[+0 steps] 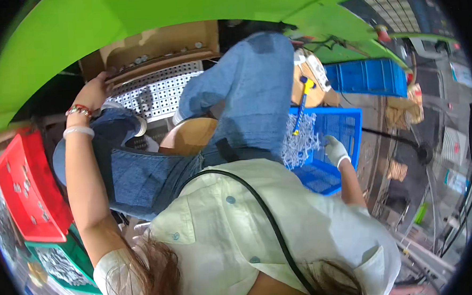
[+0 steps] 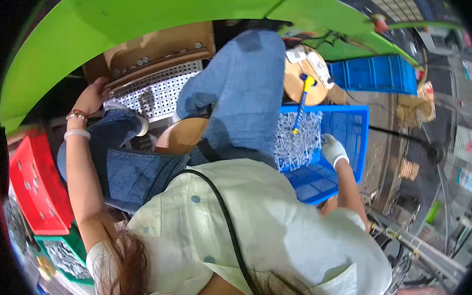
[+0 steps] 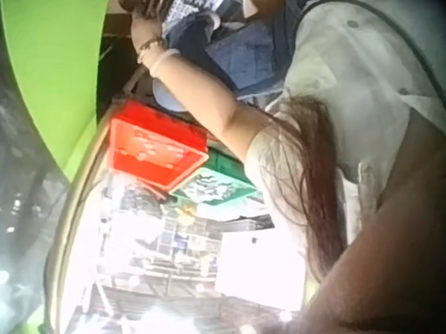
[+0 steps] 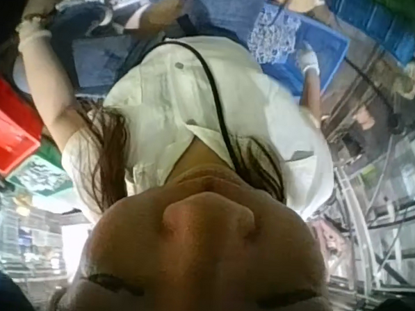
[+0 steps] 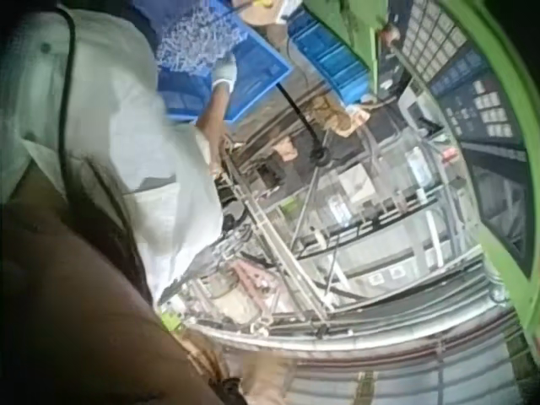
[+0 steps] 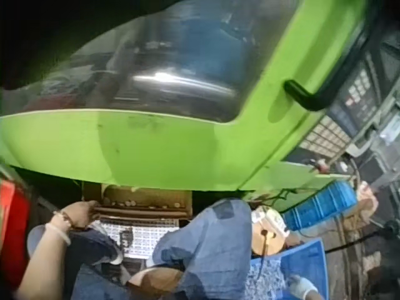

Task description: Operating an injection molding machine to manufacture and finish small circular metal or plastic components.

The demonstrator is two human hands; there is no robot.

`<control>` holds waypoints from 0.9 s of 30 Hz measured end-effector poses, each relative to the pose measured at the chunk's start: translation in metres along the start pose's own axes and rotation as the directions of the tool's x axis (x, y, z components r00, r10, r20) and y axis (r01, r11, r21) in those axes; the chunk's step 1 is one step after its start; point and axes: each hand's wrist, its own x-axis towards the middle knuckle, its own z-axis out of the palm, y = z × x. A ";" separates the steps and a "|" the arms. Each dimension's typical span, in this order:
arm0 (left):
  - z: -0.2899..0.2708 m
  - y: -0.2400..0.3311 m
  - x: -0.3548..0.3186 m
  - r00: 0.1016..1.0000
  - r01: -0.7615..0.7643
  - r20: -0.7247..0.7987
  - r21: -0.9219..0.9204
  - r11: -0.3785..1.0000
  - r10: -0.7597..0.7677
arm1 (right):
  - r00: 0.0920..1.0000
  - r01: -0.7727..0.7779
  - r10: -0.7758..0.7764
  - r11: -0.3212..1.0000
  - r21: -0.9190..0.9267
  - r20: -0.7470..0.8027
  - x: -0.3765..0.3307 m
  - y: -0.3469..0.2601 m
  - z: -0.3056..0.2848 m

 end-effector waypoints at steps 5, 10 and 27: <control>-0.002 0.006 -0.009 1.000 0.018 0.008 -0.030 0.999 -0.018 | 0.826 0.513 -0.477 0.857 0.050 -0.301 0.025 -0.137 -0.031; -0.001 0.004 -0.012 0.996 0.003 -0.091 0.013 1.000 -0.002 | 0.489 0.862 -0.839 0.506 -0.011 -0.239 0.034 -0.322 -0.042; 0.045 0.075 -0.007 0.899 -0.174 0.351 -0.259 0.950 0.260 | 0.649 0.761 -0.633 0.556 -0.335 0.423 0.285 -0.598 0.261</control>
